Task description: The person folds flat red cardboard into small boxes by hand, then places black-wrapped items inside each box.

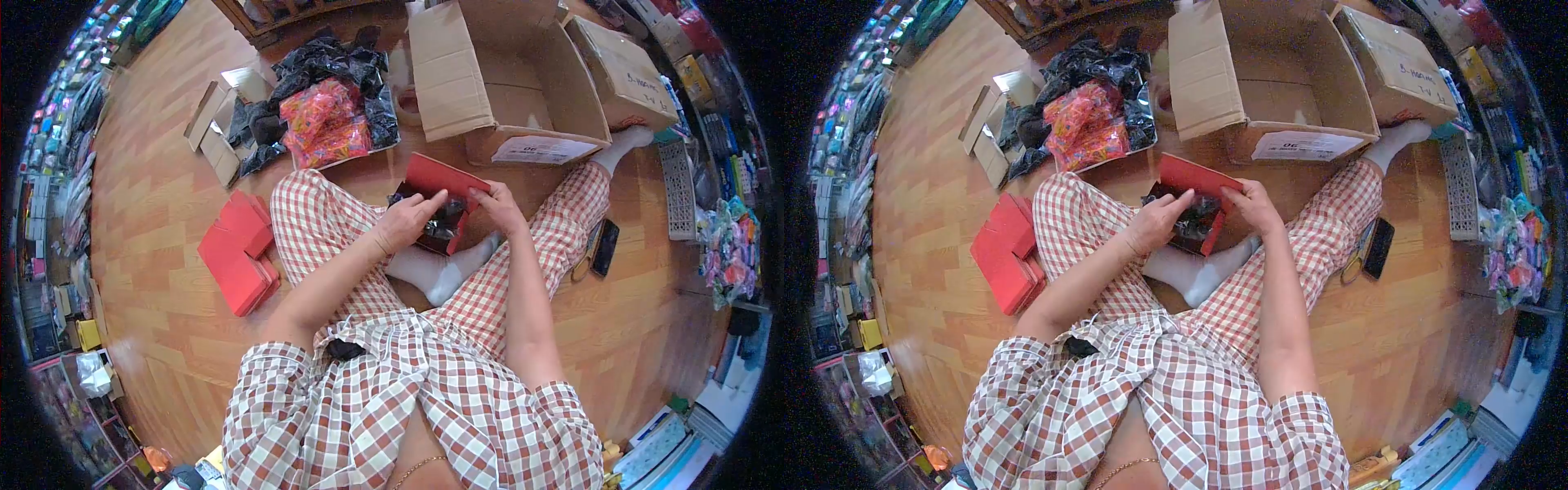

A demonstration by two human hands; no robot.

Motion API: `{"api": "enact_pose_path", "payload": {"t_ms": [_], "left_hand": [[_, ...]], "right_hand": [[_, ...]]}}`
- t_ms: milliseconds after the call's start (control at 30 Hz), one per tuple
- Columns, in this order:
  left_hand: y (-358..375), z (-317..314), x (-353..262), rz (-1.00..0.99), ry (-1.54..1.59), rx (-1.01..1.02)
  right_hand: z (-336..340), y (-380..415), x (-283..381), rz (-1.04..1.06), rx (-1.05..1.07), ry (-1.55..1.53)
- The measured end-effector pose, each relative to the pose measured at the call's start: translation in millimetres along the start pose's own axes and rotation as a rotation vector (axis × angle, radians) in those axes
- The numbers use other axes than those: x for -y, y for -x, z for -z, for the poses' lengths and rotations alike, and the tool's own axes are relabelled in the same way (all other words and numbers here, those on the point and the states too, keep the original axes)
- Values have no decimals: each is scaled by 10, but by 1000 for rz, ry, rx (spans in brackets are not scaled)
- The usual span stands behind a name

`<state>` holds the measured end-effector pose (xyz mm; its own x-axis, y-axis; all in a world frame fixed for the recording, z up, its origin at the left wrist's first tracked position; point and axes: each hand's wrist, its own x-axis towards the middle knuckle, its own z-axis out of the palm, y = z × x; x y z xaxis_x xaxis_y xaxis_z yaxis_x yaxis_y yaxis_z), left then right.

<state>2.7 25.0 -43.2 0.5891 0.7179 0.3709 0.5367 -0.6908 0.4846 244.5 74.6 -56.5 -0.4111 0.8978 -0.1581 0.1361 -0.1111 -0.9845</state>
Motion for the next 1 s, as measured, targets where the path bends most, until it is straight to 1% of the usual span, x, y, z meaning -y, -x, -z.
{"api": "enact_pose_path", "payload": {"t_ms": [33, 167, 200, 233, 267, 300, 333, 367, 400, 433, 467, 500, 533, 567, 600, 633, 667, 700, 733, 767, 800, 833, 867, 900, 933, 1000], "left_hand": [[13, 11, -21, 188, 69, 47], [38, -79, 41, 222, 116, 41], [15, -89, 53, 204, 46, 42], [-8, -95, 61, 186, -23, 41], [-24, -97, 66, 182, -21, 42], [-36, -91, 69, 249, 4, 0], [-47, -87, 77, 317, 29, -42], [-46, -107, 103, 375, 69, -92], [-53, -94, 128, 374, 70, -91], [-53, -74, 153, 349, 101, -149], [-50, -61, 168, 324, 133, -207], [-56, -53, 174, 370, 161, -172], [-42, -96, 198, 368, 158, -172], [-22, -167, 244, 453, 241, -160], [-36, -168, 255, 537, 321, -149], [-54, -177, 273, 536, 311, -154], [-66, -187, 276, 573, 320, -163], [-79, -183, 266, 613, 333, -173], [-86, -180, 258, 618, 332, -178], [-95, -201, 266, 595, 279, -177], [-111, -195, 244, 570, 225, -176], [-131, -187, 227, 574, 223, -179], [-153, -178, 215, 511, 72, -133], [-169, -168, 198, 446, -78, -81], [-193, -175, 208, 448, -77, -73], [-288, -207, 224, 242, -352, 147]], "right_hand": [[20, -12, -54, -12, -27, -16], [-36, -27, -223, -10, -104, -17], [-97, 2, -197, -11, -108, -18], [-214, 46, -125, 14, -247, 66], [-328, 94, -48, 40, -385, 151], [-421, 156, 13, 63, -402, 94], [-496, 205, -63, 64, -404, 96], [-572, 238, -202, 42, -496, 289], [-649, 251, -230, 17, -586, 481], [-703, 258, -252, -76, -600, 360], [-730, 250, -271, -80, -603, 358], [-746, 223, -207, -120, -593, 324], [-760, 199, -138, -155, -581, 289], [-783, 202, -65, -150, -581, 286], [-823, 220, 54, -74, -554, 404], [-856, 216, 110, 3, -525, 521], [-895, 207, 117, 12, -520, 519], [-932, 206, 118, -2, -475, 592], [-955, 201, 111, -19, -429, 665], [-948, 147, -7, 27, -498, 660], [-923, 135, -55, 28, -492, 661], [-875, 129, -103, 47, -515, 581], [-810, 124, -152, 66, -538, 498], [-724, 125, -188, 109, -552, 510], [-661, 145, -152, 101, -552, 505], [-545, 209, -67, -30, -420, 431]]}}
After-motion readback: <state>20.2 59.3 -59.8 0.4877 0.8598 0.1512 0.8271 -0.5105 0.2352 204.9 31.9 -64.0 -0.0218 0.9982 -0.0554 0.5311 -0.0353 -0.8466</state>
